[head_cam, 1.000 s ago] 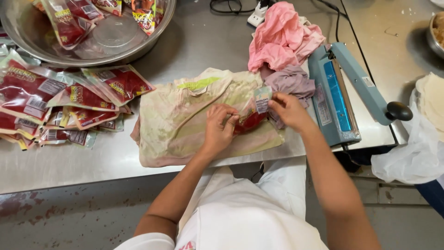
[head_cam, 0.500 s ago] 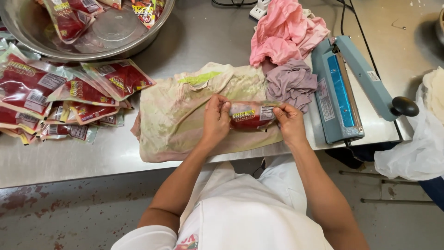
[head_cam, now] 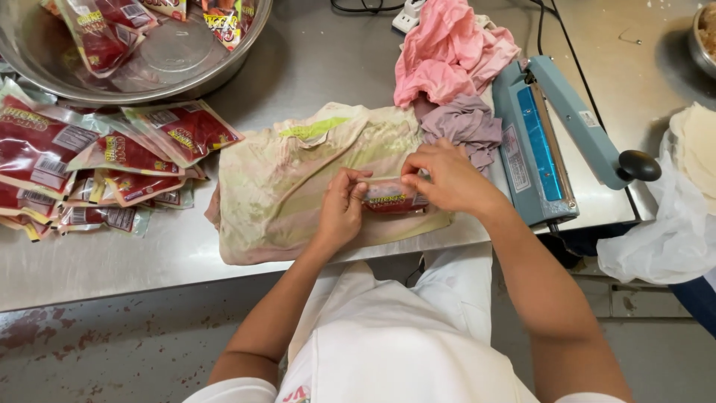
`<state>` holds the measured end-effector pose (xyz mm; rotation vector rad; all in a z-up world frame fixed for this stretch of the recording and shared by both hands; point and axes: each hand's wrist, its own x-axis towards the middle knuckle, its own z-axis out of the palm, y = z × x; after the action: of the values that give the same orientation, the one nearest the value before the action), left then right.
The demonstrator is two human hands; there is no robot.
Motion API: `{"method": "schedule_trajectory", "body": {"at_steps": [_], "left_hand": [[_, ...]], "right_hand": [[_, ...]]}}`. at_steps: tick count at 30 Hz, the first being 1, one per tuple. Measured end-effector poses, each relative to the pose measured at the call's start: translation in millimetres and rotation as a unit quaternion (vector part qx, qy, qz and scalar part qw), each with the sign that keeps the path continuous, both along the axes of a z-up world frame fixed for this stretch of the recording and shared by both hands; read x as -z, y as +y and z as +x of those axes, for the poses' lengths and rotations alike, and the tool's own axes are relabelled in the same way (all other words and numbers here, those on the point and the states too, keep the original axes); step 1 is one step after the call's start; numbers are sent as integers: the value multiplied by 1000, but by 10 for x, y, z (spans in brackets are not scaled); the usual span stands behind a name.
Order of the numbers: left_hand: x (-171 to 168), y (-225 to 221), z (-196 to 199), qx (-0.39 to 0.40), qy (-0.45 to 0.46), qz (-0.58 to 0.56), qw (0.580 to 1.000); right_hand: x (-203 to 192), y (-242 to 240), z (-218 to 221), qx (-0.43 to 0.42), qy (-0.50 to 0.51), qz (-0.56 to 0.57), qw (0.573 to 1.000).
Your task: The person wipes small red and white food packets one by one with a cloth, then uses a heat-sealing machine to seal the top of each packet before setting them aside on a table.
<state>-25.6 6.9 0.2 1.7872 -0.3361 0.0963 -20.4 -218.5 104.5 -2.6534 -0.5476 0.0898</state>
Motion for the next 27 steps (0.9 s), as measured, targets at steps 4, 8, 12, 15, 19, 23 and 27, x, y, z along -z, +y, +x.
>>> {"method": "schedule_trajectory", "body": {"at_steps": [4, 8, 12, 15, 19, 23, 27], "left_hand": [[177, 4, 32, -2, 1, 12, 1000], [395, -110, 199, 26, 17, -232, 972], [136, -656, -136, 178, 278, -621, 711], [-382, -833, -441, 289, 423, -558, 653], [247, -1393, -557, 274, 551, -486, 620], [423, -1916, -445, 284, 604, -433, 606], [219, -2260, -67, 277, 547, -419, 670]], "right_hand": [[29, -17, -48, -29, 0, 23, 999], [-31, -100, -283, 35, -104, 81, 991], [-258, -257, -628, 134, -162, 164, 964], [-121, -607, -893, 231, -134, 214, 940], [89, -1202, -1210, 338, -71, 218, 913], [61, -1691, -1236, 458, 51, 212, 862], [262, -2186, -847, 509, 6, 234, 828]]}}
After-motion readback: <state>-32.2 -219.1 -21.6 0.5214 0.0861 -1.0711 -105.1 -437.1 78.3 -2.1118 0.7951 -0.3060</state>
